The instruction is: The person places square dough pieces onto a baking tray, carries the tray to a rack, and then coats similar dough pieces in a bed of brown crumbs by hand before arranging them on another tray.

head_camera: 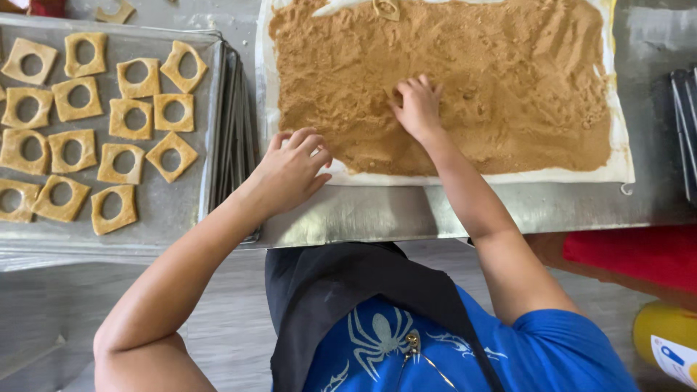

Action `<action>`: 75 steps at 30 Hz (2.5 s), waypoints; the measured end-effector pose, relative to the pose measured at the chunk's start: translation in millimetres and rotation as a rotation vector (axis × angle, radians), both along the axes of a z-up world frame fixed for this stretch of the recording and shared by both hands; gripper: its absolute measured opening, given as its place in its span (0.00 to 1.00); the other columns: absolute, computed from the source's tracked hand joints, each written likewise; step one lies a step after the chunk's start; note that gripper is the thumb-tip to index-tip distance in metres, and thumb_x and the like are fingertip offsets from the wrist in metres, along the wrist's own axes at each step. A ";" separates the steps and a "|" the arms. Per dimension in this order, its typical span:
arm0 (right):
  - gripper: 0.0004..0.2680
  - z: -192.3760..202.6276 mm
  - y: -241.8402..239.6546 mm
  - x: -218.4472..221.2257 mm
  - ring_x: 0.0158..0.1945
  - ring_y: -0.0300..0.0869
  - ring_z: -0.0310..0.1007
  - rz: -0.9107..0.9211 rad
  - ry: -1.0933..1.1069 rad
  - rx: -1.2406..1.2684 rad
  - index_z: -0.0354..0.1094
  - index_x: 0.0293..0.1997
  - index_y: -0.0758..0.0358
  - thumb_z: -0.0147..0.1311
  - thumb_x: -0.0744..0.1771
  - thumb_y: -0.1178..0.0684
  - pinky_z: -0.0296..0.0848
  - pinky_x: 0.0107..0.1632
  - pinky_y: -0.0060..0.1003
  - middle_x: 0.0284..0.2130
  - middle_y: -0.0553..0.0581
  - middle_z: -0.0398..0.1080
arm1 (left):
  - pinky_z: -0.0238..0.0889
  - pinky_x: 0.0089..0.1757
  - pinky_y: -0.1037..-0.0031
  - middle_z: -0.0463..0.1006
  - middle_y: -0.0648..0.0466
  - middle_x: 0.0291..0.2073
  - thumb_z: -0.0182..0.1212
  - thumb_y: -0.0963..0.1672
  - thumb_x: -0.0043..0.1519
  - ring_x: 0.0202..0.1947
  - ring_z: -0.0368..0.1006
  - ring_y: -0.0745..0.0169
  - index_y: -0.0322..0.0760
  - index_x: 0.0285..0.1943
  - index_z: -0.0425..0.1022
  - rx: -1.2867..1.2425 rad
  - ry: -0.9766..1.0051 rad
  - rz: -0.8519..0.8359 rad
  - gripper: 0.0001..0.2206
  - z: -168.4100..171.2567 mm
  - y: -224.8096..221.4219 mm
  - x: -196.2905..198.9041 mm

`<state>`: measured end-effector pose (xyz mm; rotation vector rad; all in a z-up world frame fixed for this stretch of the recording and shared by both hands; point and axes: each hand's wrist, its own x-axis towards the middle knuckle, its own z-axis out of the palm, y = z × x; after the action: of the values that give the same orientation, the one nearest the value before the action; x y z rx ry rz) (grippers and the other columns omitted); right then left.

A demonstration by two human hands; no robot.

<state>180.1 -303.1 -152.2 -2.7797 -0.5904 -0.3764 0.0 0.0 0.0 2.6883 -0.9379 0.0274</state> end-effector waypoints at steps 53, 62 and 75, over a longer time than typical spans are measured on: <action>0.07 71.5 332.7 -241.6 0.29 0.30 0.65 -0.327 0.260 0.781 0.73 0.45 0.68 0.63 0.66 0.57 0.67 0.34 0.26 0.27 0.48 0.73 | 0.51 0.56 0.47 0.69 0.47 0.55 0.61 0.50 0.73 0.64 0.54 0.41 0.35 0.41 0.79 0.104 -0.238 1.054 0.15 -122.1 594.8 -118.9; 0.06 61.8 329.3 -238.0 0.31 0.28 0.68 -0.292 0.244 0.837 0.73 0.44 0.67 0.63 0.66 0.58 0.68 0.36 0.26 0.29 0.47 0.74 | 0.47 0.56 0.43 0.67 0.43 0.57 0.59 0.50 0.74 0.64 0.52 0.39 0.31 0.42 0.78 0.091 -0.189 1.021 0.17 -109.2 596.3 -113.0; 0.10 67.6 319.8 -228.1 0.26 0.29 0.67 -0.226 0.527 1.020 0.65 0.51 0.66 0.60 0.67 0.59 0.64 0.24 0.27 0.27 0.49 0.72 | 0.66 0.61 0.59 0.75 0.46 0.61 0.65 0.38 0.68 0.62 0.73 0.44 0.31 0.60 0.73 -0.379 -0.355 0.885 0.13 -6.4 499.6 -227.0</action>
<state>-48.0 16.7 -84.6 -1.8189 0.0675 0.0402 -227.0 499.6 -6.4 2.5306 0.2425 0.7893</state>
